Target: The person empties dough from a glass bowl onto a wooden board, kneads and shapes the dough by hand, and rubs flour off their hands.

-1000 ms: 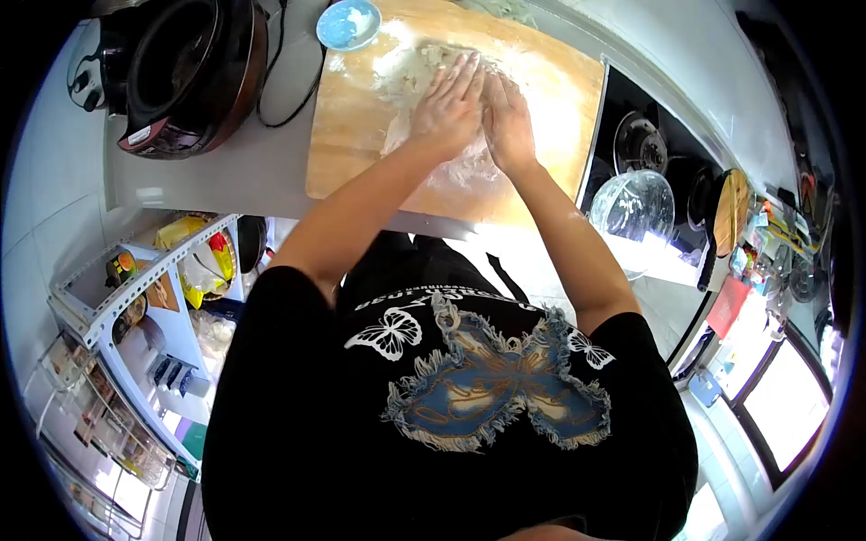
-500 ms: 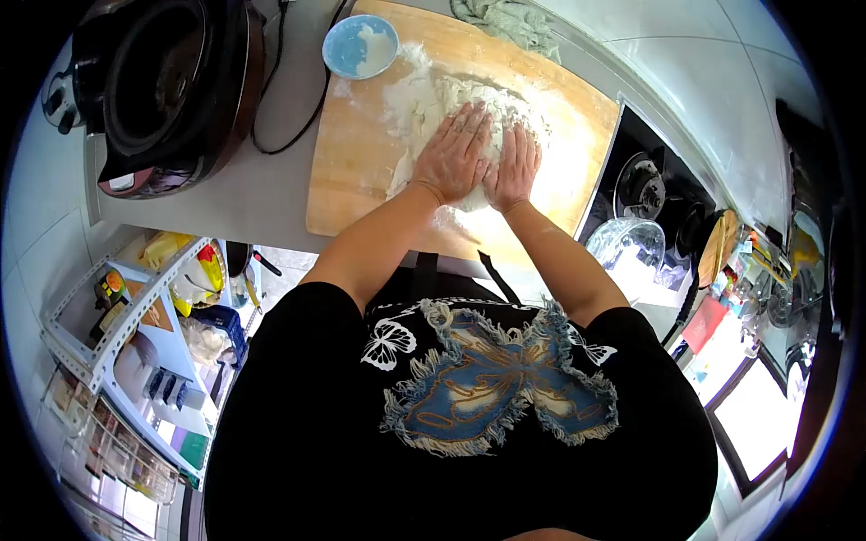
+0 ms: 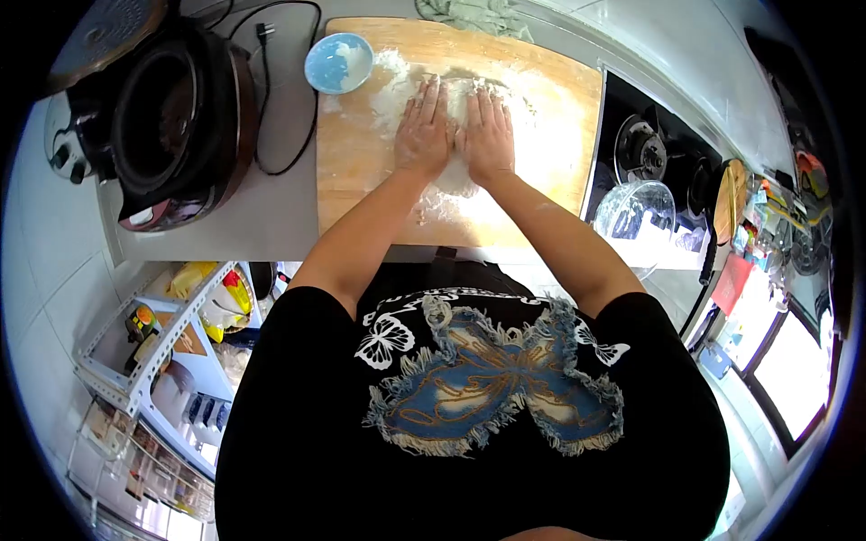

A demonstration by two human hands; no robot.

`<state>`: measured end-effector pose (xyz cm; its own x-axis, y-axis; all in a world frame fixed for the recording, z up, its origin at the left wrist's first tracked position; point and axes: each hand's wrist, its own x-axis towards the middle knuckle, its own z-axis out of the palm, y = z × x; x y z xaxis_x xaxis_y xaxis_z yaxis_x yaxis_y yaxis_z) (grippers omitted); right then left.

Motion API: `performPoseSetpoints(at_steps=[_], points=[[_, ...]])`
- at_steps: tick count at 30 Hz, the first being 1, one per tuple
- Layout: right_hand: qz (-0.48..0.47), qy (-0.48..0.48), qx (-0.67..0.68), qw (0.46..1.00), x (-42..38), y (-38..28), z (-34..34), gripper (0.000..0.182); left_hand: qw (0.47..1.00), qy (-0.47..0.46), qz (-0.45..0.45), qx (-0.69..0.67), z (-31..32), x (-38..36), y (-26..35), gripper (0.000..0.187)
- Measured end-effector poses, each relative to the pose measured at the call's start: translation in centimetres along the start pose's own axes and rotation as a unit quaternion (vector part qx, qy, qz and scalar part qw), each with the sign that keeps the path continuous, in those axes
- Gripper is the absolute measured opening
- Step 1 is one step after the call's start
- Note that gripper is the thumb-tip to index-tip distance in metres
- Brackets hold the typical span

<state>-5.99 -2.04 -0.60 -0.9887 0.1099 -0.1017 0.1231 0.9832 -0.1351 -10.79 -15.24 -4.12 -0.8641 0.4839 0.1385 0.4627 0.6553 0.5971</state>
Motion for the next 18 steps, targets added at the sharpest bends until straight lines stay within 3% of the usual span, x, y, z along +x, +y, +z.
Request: performPoseSetpoints(at_steps=[11, 15, 18], points=[[0.009, 0.084, 0.04, 0.996, 0.7, -0.1, 0.8, 0.061, 0.999, -0.002, 0.047, 0.016, -0.2, 0.7, -1.1, 0.055], [-0.023, 0.02, 0.054, 0.998, 0.5, 0.9, -0.5, 0.049, 0.997, -0.051, -0.023, 0.048, -1.2, -0.5, -0.1, 0.054], [-0.009, -0.003, 0.121, 0.993, 1.0, 3.4, -2.3, 0.05, 0.996, -0.018, 0.014, 0.089, 0.3, -1.6, 2.1, 0.052]])
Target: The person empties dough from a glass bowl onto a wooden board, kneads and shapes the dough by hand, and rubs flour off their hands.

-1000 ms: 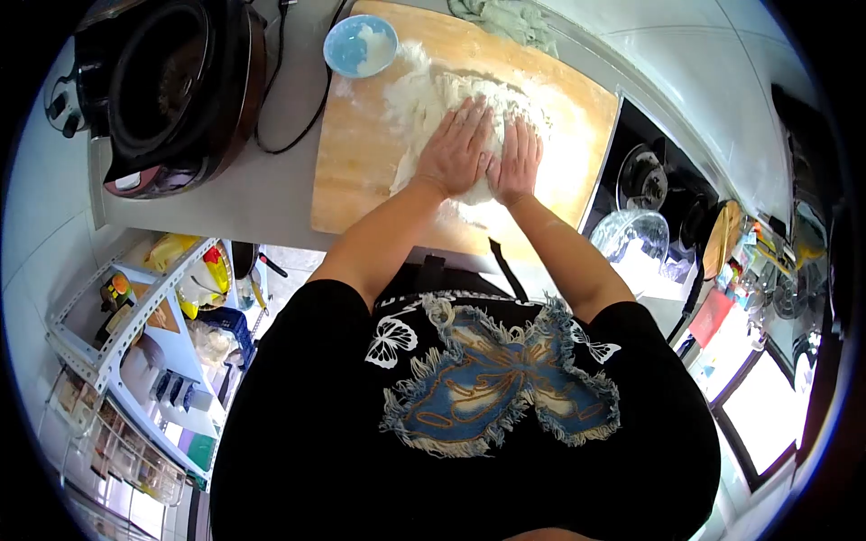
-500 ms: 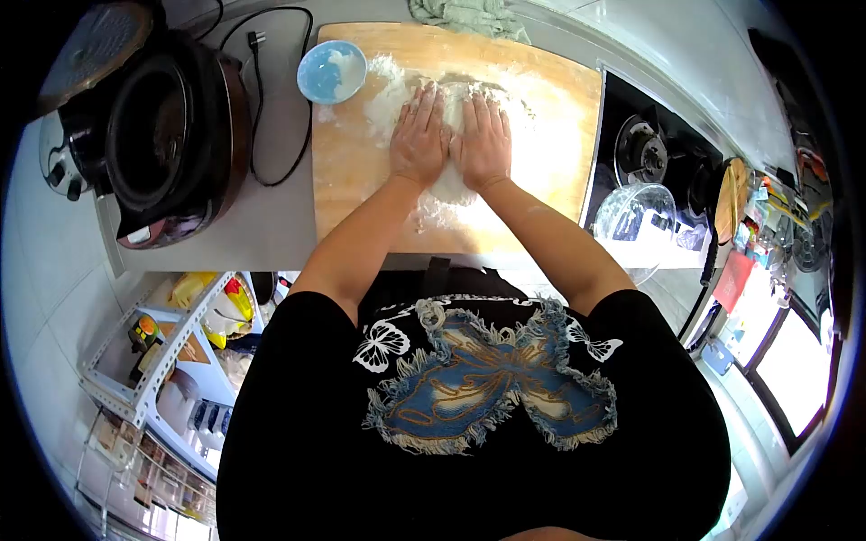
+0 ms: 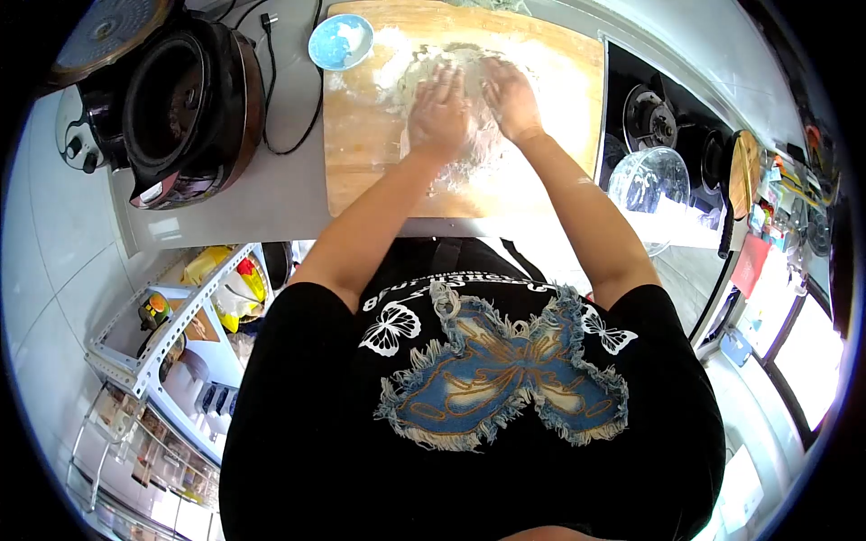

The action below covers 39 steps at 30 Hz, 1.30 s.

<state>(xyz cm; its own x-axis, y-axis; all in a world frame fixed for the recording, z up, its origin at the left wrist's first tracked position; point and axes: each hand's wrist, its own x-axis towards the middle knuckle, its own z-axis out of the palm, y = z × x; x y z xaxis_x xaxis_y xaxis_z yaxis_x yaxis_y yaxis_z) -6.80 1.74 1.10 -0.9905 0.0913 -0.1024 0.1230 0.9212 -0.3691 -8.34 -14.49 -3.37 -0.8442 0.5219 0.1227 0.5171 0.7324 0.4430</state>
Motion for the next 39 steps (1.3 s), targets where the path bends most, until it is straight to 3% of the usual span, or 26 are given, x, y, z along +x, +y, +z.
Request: performPoseSetpoints(at_steps=[1, 3, 6, 8, 11, 20, 22, 23, 24, 26, 28, 30, 32, 34, 35, 36, 39], points=[[-0.029, 0.065, -0.031, 0.997, 0.2, 0.6, -0.6, 0.047, 1.0, 0.004, 0.001, 0.001, 0.4, 0.7, 0.7, 0.052], [0.009, 0.063, -0.052, 0.997, 1.0, 2.5, -0.9, 0.046, 0.993, -0.011, 0.08, 0.091, 1.2, 1.4, 1.9, 0.054], [0.028, 0.055, -0.031, 0.998, 1.7, 3.7, 0.7, 0.044, 0.996, -0.008, 0.087, -0.018, 0.9, 1.8, 3.2, 0.055], [0.038, 0.03, -0.009, 0.999, 1.7, 3.9, 1.6, 0.043, 0.995, -0.007, 0.097, -0.002, 0.2, 1.6, 3.3, 0.055], [0.051, 0.142, -0.051, 0.987, 0.2, 2.4, 2.7, 0.043, 0.995, -0.002, 0.101, -0.015, -0.2, 1.5, 3.4, 0.059], [0.042, 0.196, -0.023, 0.979, 0.5, 3.3, 3.6, 0.042, 0.992, 0.004, 0.128, -0.012, 0.2, 1.5, 3.2, 0.064], [0.034, 0.203, -0.014, 0.979, 0.5, 3.2, 3.3, 0.041, 0.992, 0.007, 0.121, -0.015, 0.2, 1.7, 3.1, 0.057], [0.028, 0.175, -0.033, 0.984, 0.9, 3.3, 2.8, 0.041, 0.994, -0.045, 0.098, -0.006, 0.3, 1.9, 2.8, 0.053], [0.028, 0.141, -0.052, 0.988, 0.7, 3.9, 2.8, 0.04, 0.972, -0.026, 0.043, -0.229, 2.3, 1.9, 0.7, 0.051], [-0.032, 0.081, 0.131, 0.987, 0.8, 6.7, 1.2, 0.049, 0.943, -0.046, -0.139, -0.297, -2.8, 0.5, -0.7, 0.048], [0.068, 0.07, 0.297, 0.95, 0.4, 8.5, 0.3, 0.053, 0.978, 0.037, -0.151, -0.142, -3.3, -1.7, -5.3, 0.045], [0.111, 0.076, 0.28, 0.951, -1.1, 9.4, -1.0, 0.055, 0.954, 0.003, -0.294, -0.048, -4.3, -4.1, -6.5, 0.043], [0.152, 0.087, 0.261, 0.949, -1.0, 9.8, -1.4, 0.057, 0.948, 0.004, -0.291, -0.126, -4.3, -6.0, -6.7, 0.044], [0.304, 0.063, 0.441, 0.842, -1.6, 10.3, 0.1, 0.059, 0.935, -0.004, -0.288, -0.206, -3.8, -6.8, -6.1, 0.046], [0.372, 0.051, 0.521, 0.766, -1.7, 10.8, 0.5, 0.06, 0.883, -0.014, -0.337, -0.326, -3.1, -6.5, -5.0, 0.047], [0.371, 0.054, 0.521, 0.767, -1.6, 10.7, 0.3, 0.06, 0.813, -0.025, -0.38, -0.44, -2.4, -6.3, -4.2, 0.049], [0.361, -0.006, 0.566, 0.741, -1.0, 8.9, -1.2, 0.062, 0.842, -0.01, -0.388, -0.374, 0.7, -5.2, -4.0, 0.046]])
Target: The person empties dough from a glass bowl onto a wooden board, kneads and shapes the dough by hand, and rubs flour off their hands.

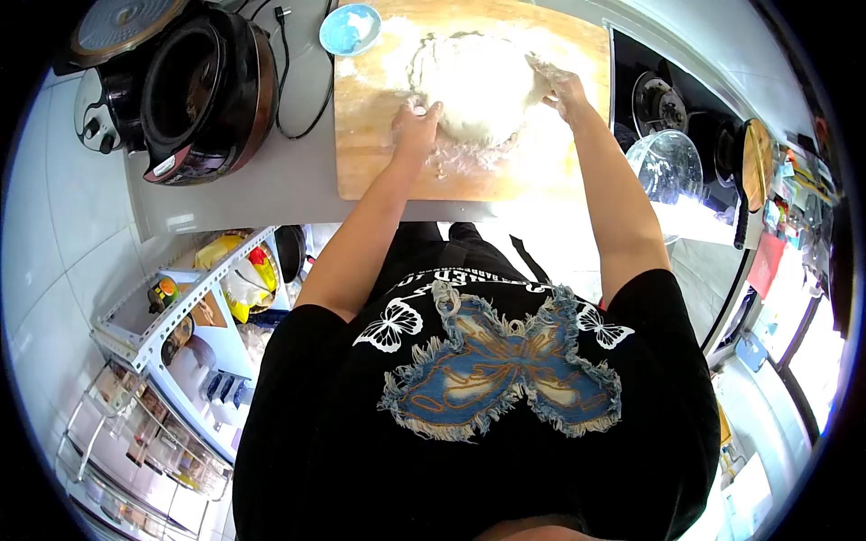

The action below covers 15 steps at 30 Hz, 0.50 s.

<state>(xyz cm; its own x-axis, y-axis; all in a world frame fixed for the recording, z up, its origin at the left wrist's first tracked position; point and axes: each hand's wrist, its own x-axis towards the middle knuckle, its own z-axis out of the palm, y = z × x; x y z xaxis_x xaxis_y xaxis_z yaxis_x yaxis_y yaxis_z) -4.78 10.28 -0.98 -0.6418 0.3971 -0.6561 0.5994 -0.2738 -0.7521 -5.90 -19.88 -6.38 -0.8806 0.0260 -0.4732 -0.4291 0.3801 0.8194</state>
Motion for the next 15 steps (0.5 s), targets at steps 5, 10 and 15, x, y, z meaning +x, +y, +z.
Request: performPoseSetpoints(at_steps=[5, 10, 15], points=[[0.067, -0.134, -0.072, 0.986, -0.3, -1.6, 0.5, 0.091, 0.998, -0.038, -0.047, -0.004, -1.9, -0.4, 3.7, 0.046], [-0.044, -0.097, -0.187, 0.977, -0.9, -1.6, 1.4, 0.113, 0.986, -0.114, -0.079, -0.098, -3.3, 0.0, 3.9, 0.047], [-0.088, -0.181, -0.04, 0.979, -3.3, -2.4, 3.1, 0.123, 0.996, -0.079, -0.026, 0.043, -4.0, -2.2, 6.9, 0.046]])
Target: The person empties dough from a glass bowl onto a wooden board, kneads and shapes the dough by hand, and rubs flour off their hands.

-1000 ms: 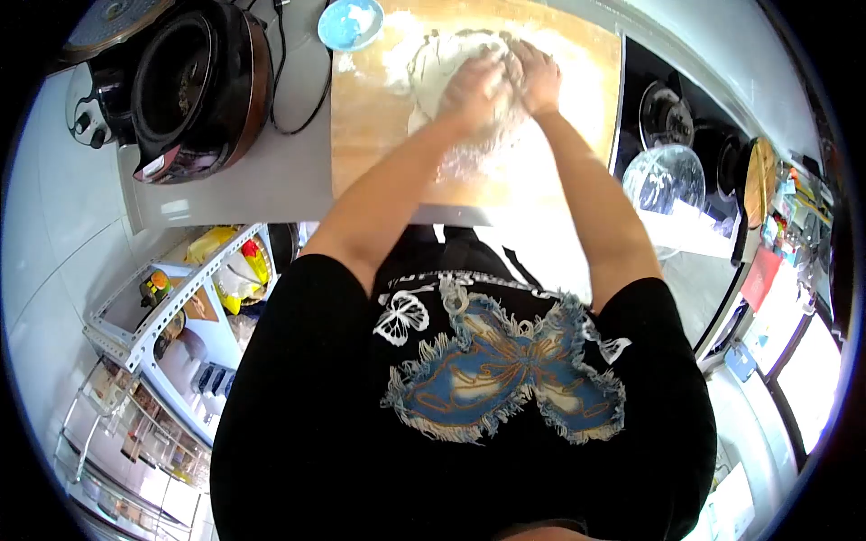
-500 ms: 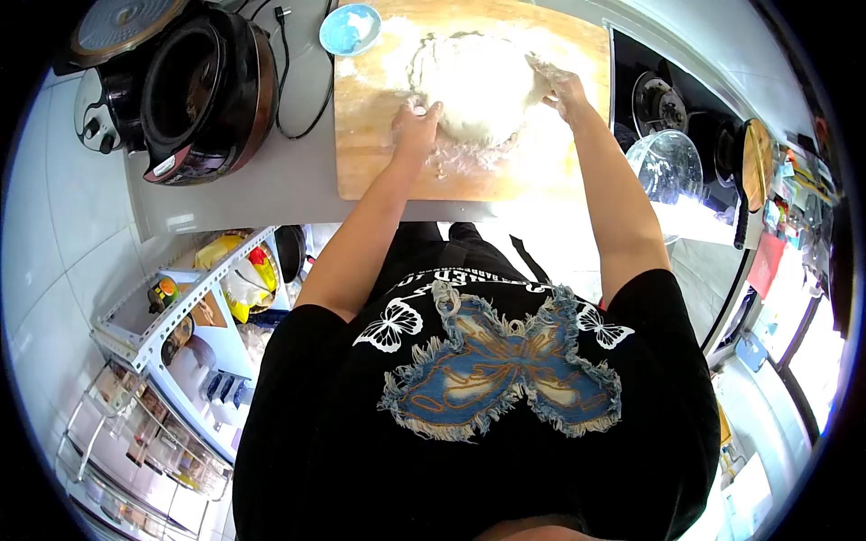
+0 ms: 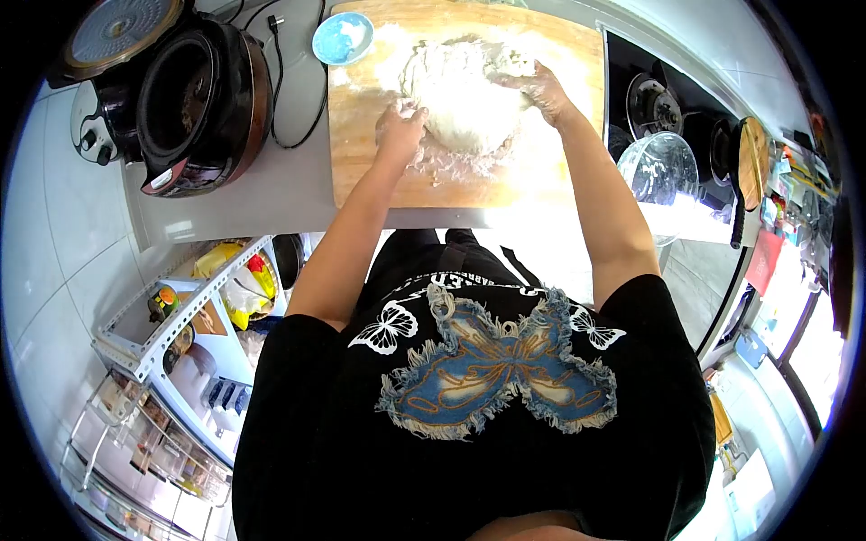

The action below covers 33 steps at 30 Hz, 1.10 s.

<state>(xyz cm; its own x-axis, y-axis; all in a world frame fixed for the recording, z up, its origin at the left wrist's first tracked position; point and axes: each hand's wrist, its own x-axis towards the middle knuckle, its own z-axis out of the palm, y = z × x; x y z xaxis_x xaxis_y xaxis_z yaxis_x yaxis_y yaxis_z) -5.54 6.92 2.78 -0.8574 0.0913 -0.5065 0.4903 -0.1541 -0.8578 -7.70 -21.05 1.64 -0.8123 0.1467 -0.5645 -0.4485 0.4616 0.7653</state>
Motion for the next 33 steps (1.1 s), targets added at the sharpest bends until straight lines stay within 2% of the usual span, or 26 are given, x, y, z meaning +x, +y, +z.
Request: performPoseSetpoints(at_steps=[1, 3, 4, 5, 6, 7, 8, 9, 10, 11, 12, 14, 15, 16, 17, 18, 20, 22, 23, 24, 26, 27, 28, 30, 32, 33], points=[[-0.011, 0.01, -0.053, 0.998, 0.7, 0.8, -0.1, 0.12, 1.0, -0.002, 0.001, 0.001, 0.0, 0.0, -0.1, 0.046], [-0.023, 0.024, -0.106, 0.994, 0.6, 0.7, -0.1, 0.116, 0.964, -0.073, -0.091, -0.238, 0.0, 0.2, -0.2, 0.063], [-0.03, 0.059, -0.218, 0.974, -0.3, -1.0, 1.3, 0.111, 0.964, -0.075, -0.09, -0.239, -0.1, 0.7, -0.3, 0.063], [-0.035, 0.092, -0.328, 0.94, -1.2, -2.1, 2.7, 0.106, 0.94, -0.096, -0.145, -0.295, -0.3, 1.4, -0.4, 0.072], [-0.035, 0.092, -0.328, 0.94, -1.8, -2.5, 3.5, 0.106, 0.908, -0.116, -0.198, -0.349, -0.3, 1.8, -0.5, 0.082], [-0.079, 0.095, -0.356, 0.926, -2.2, -2.9, 4.3, 0.099, 0.891, -0.125, -0.207, -0.384, -0.5, 1.4, 0.5, 0.094], [-0.122, 0.099, -0.382, 0.911, -2.8, -3.2, 5.1, 0.093, 0.892, -0.126, -0.206, -0.383, -0.6, 0.9, 1.5, 0.094], [-0.115, 0.086, -0.391, 0.909, -4.6, -5.6, 6.8, 0.075, 0.884, -0.132, -0.191, -0.405, -0.7, 0.3, 2.6, 0.095], [-0.116, 0.087, -0.39, 0.909, -5.3, -6.1, 7.5, 0.075, 0.876, -0.137, -0.176, -0.427, -0.8, -0.4, 4.2, 0.097], [-0.126, 0.067, -0.382, 0.913, -5.7, -6.5, 7.9, 0.068, 0.868, -0.117, -0.217, -0.432, -0.8, -1.0, 5.9, 0.086], [-0.137, 0.047, -0.374, 0.916, -6.3, -6.9, 8.4, 0.062, 0.868, -0.118, -0.215, -0.431, -0.7, -1.1, 6.3, 0.086], [-0.157, 0.078, -0.403, 0.898, -8.7, -9.0, 9.5, 0.057, 0.823, -0.242, -0.106, -0.502, -0.2, -0.6, 6.8, 0.07], [-0.171, 0.079, -0.416, 0.89, -10.0, -10.6, 10.0, 0.05, 0.788, -0.282, -0.086, -0.541, 0.3, -0.4, 7.6, 0.059], [-0.186, 0.079, -0.43, 0.88, -11.0, -12.0, 10.5, 0.043, 0.788, -0.282, -0.085, -0.54, 0.8, -0.7, 8.5, 0.059], [-0.168, 0.103, -0.506, 0.84, -11.6, -13.0, 10.9, 0.044, 0.759, -0.312, -0.067, -0.568, 1.4, -1.0, 9.5, 0.058], [-0.169, 0.105, -0.506, 0.839, -11.6, -12.8, 10.8, 0.044, 0.728, -0.341, -0.051, -0.593, 1.9, -1.2, 10.1, 0.058], [-0.232, 0.126, -0.585, 0.767, -11.1, -11.5, 10.3, 0.047, 0.717, -0.349, -0.057, -0.601, 3.9, 1.9, 9.1, 0.053], [-0.211, 0.111, -0.621, 0.747, -10.0, -9.0, 9.6, 0.047, 0.641, -0.496, -0.069, -0.582, 6.1, 6.1, 5.9, 0.051], [-0.188, 0.096, -0.655, 0.725, -9.4, -7.4, 9.3, 0.047, 0.667, -0.474, -0.066, -0.571, 6.6, 6.6, 5.0, 0.051], [-0.186, 0.097, -0.656, 0.725, -8.8, -5.4, 9.1, 0.047, 0.666, -0.475, -0.068, -0.571, 6.9, 6.7, 4.7, 0.051], [-0.147, 0.103, -0.598, 0.781, -7.6, -1.7, 8.5, 0.046, 0.837, -0.312, -0.142, -0.428, 7.4, 7.4, 4.8, 0.049], [-0.165, 0.085, -0.583, 0.791, -7.6, -0.3, 8.7, 0.047, 0.829, -0.292, -0.163, -0.447, 7.0, 7.8, 4.5, 0.041], [-0.185, 0.068, -0.568, 0.799, -7.3, 1.0, 9.1, 0.049, 0.884, -0.213, -0.171, -0.378, 6.5, 8.0, 4.0, 0.035], [-0.198, 0.057, -0.547, 0.811, -7.0, 2.6, 9.7, 0.047, 0.828, -0.279, -0.158, -0.459, 4.9, 9.0, 2.0, 0.033], [-0.127, -0.001, -0.538, 0.833, -6.7, 2.5, 9.9, 0.044, 0.855, -0.243, -0.139, -0.437, 3.0, 7.5, 2.4, 0.033], [-0.171, -0.014, -0.511, 0.842, -6.7, 2.1, 9.7, 0.037, 0.878, -0.209, -0.117, -0.415, 2.5, 7.1, 2.4, 0.034]])
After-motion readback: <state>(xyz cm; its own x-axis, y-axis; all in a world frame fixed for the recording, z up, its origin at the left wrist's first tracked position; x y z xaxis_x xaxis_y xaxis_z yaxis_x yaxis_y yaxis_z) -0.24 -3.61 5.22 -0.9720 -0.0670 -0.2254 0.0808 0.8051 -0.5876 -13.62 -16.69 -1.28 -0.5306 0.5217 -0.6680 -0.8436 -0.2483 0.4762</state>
